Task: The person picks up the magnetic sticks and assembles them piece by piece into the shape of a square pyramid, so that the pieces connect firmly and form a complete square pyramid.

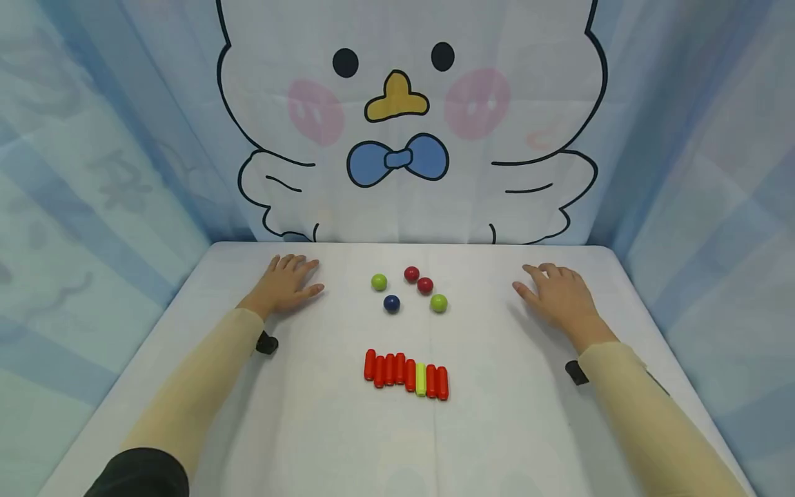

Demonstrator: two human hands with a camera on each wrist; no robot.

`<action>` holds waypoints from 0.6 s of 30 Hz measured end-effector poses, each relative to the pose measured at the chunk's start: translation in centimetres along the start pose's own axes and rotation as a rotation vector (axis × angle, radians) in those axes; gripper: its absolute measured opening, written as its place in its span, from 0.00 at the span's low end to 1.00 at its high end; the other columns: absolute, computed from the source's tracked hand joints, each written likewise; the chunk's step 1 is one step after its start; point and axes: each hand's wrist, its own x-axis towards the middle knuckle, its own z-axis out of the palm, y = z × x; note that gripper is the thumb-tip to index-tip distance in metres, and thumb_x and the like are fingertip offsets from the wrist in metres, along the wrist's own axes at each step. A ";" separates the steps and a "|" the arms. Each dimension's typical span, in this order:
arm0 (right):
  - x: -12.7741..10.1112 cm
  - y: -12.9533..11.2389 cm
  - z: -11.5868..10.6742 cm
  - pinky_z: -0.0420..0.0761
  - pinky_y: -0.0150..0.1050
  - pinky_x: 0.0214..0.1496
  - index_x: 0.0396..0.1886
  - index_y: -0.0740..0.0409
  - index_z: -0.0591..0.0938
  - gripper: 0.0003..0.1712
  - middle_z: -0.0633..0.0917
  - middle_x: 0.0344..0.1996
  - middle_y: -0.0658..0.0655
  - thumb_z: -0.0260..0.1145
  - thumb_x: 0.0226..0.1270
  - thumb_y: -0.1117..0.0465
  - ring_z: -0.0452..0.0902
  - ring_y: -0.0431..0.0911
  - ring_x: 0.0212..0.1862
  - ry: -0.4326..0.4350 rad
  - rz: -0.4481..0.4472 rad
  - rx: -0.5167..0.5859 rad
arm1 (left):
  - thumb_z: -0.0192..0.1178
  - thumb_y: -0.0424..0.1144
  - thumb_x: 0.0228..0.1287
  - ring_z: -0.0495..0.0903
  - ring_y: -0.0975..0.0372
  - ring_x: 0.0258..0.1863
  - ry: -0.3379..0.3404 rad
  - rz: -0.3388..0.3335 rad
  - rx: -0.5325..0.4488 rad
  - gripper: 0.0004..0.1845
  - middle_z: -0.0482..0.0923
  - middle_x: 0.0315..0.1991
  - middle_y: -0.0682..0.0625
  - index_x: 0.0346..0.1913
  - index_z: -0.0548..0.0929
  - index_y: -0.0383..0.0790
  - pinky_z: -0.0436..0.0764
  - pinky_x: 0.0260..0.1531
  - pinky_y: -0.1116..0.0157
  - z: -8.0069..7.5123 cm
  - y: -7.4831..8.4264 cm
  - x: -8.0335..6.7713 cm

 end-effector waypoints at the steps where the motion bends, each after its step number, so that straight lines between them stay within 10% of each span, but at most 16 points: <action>1: -0.2 -0.2 -0.1 0.59 0.72 0.73 0.78 0.61 0.64 0.42 0.67 0.70 0.76 0.42 0.82 0.34 0.62 0.77 0.70 -0.003 -0.008 -0.009 | 0.45 0.70 0.74 0.55 0.39 0.79 0.004 0.016 -0.002 0.43 0.60 0.78 0.36 0.81 0.61 0.46 0.46 0.78 0.36 0.0 0.1 0.0; 18: -3.4 -6.0 0.4 0.64 0.71 0.71 0.66 0.60 0.80 0.35 0.79 0.62 0.71 0.56 0.78 0.37 0.70 0.72 0.65 0.005 -0.093 -0.063 | 0.45 0.72 0.72 0.66 0.45 0.72 0.035 0.153 0.019 0.39 0.73 0.69 0.42 0.73 0.72 0.49 0.54 0.76 0.39 0.0 4.1 -0.4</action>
